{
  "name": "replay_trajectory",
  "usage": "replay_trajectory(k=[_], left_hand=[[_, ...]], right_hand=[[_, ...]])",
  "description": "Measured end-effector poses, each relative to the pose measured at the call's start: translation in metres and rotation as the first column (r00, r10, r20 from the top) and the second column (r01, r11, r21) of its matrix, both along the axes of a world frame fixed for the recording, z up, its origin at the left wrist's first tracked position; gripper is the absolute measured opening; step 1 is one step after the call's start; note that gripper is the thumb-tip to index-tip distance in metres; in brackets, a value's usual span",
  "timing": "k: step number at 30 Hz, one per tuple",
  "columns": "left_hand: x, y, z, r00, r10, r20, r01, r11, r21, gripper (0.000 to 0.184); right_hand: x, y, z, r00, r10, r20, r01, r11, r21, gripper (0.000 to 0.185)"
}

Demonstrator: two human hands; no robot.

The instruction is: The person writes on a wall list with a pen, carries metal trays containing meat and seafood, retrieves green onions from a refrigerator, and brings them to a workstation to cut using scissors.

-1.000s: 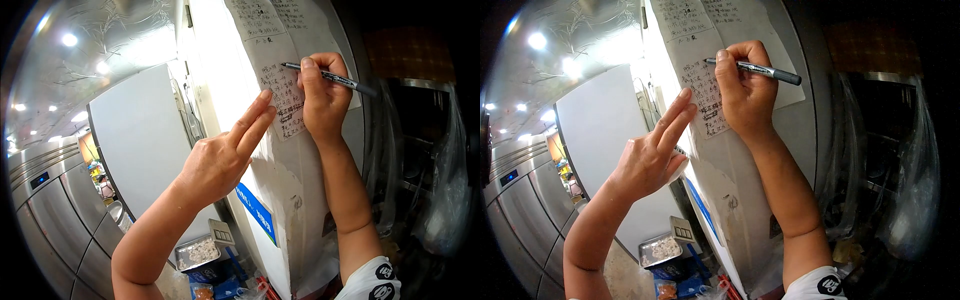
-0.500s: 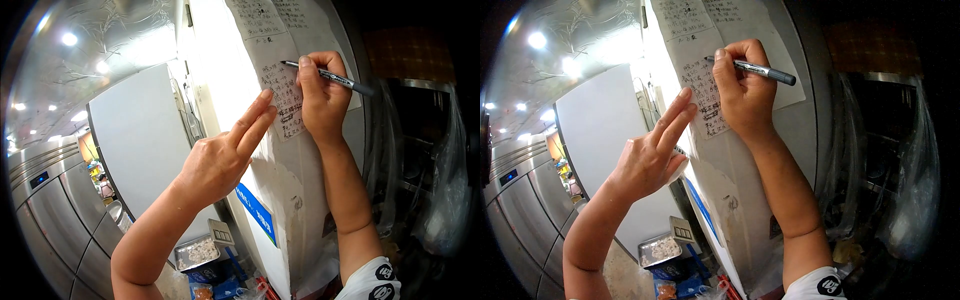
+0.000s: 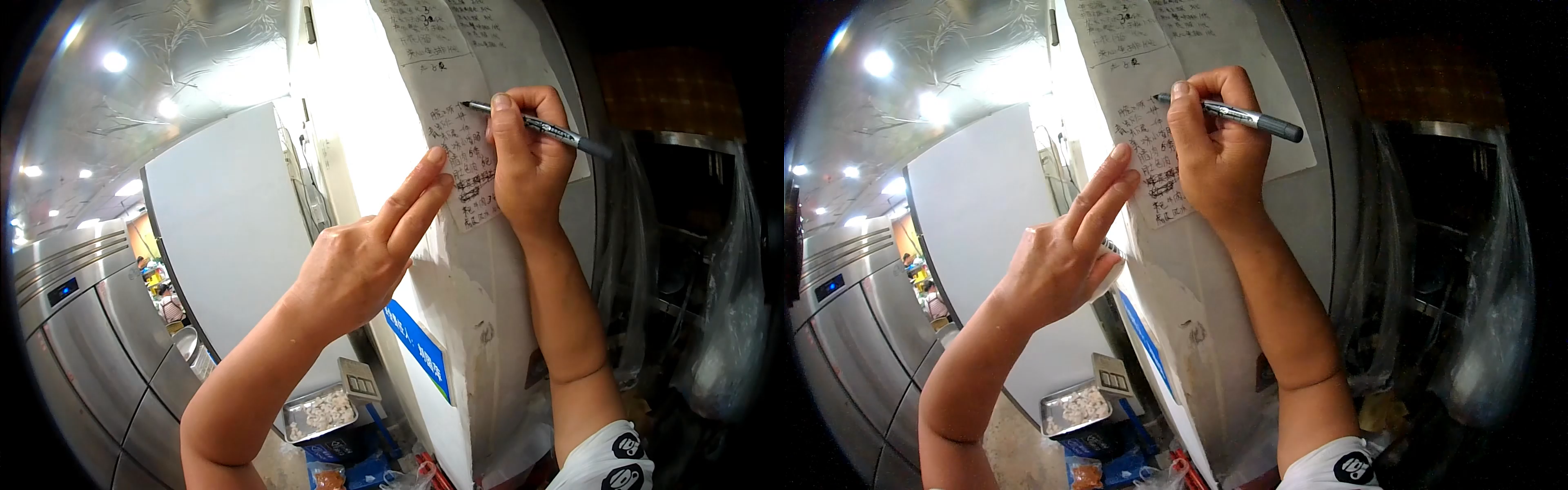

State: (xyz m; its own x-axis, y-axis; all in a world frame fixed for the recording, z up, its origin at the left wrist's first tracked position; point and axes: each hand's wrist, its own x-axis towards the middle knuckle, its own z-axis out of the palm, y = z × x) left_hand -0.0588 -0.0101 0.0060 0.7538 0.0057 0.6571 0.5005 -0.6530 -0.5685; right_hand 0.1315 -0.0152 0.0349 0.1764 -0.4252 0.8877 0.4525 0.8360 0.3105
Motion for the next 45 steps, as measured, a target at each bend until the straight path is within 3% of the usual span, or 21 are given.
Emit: replay_trajectory(k=[25, 43, 45], left_hand=[[0.0003, 0.0006, -0.0001, 1.000, -0.003, 0.013, 0.003, 1.000, 0.005, 0.083], [0.0006, -0.0008, -0.0002, 1.000, 0.012, 0.020, -0.012, 1.000, -0.008, 0.082], [-0.0002, -0.0022, -0.0003, 1.000, -0.016, 0.020, 0.016, 0.999, -0.027, 0.082]], right_hand=[[-0.0003, -0.0029, -0.0014, 0.998, 0.054, -0.030, -0.054, 0.999, -0.001, 0.009], [0.0005, -0.0040, -0.0037, 0.999, -0.012, -0.043, 0.012, 1.000, 0.000, 0.010], [0.0000, -0.0035, -0.0051, 0.989, 0.142, -0.045, -0.139, 0.988, 0.067, 0.010]])
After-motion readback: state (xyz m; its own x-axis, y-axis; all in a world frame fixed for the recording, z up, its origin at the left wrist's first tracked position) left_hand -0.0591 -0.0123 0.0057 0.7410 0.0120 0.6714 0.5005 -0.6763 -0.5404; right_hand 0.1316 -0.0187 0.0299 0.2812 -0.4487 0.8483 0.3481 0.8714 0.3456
